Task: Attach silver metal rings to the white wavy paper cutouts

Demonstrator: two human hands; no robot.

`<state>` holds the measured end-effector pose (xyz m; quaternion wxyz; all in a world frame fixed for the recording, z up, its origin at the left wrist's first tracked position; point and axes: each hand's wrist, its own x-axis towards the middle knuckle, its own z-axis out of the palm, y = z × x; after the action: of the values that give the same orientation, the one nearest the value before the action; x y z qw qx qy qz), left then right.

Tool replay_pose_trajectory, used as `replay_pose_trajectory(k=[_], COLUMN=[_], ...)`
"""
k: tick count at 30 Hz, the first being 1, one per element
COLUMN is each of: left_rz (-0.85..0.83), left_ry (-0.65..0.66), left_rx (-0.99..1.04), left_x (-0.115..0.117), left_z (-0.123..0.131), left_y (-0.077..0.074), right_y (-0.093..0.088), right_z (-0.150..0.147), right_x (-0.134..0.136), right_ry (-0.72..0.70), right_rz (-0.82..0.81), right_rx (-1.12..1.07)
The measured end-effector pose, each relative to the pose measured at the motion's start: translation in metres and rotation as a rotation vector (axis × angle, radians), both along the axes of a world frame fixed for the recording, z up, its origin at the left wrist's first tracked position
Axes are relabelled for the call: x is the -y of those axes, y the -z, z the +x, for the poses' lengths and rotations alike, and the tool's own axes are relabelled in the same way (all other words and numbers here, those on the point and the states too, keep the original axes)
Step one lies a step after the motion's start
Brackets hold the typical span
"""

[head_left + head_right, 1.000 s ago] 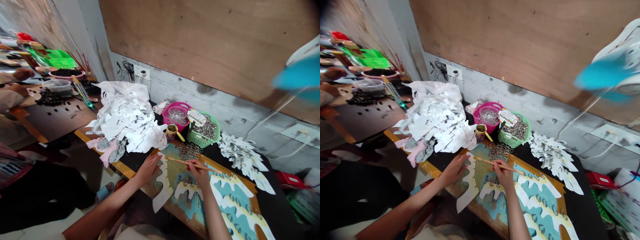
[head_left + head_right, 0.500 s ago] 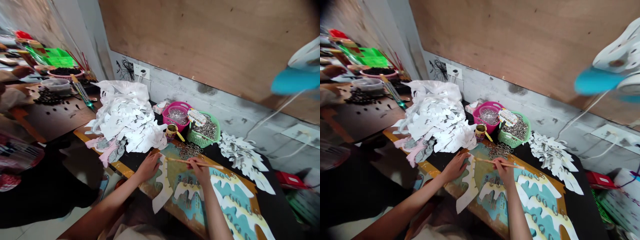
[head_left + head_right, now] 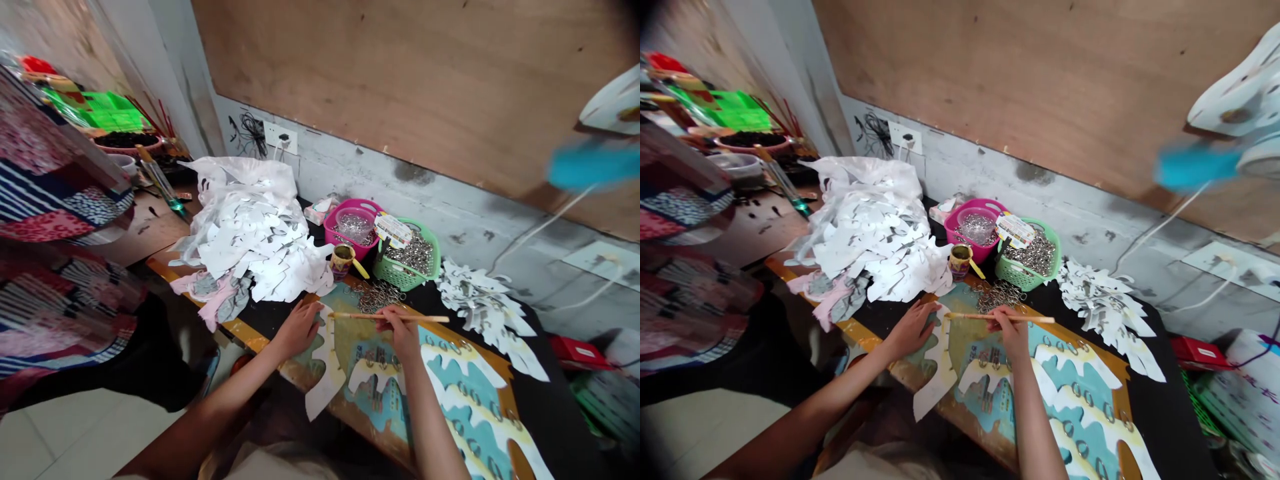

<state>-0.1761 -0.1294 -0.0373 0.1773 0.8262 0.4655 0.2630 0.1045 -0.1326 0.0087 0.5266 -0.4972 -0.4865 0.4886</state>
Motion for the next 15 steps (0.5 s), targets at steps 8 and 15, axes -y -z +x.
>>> replay_pose_trajectory(k=[8,15], left_rz=[0.008,0.004], left_ry=[0.002,-0.004], left_rx=[-0.001,-0.005], left_x=[-0.0001,-0.0008], left_z=[0.0001,0.0002], left_y=[-0.0014,-0.0006], right_y=[-0.0042,-0.0057], right_z=[0.0006,-0.0008], right_x=[-0.0057,-0.0036], right_ry=[-0.037,-0.06], right_rz=[-0.04,-0.087], right_rx=[-0.036,-0.068])
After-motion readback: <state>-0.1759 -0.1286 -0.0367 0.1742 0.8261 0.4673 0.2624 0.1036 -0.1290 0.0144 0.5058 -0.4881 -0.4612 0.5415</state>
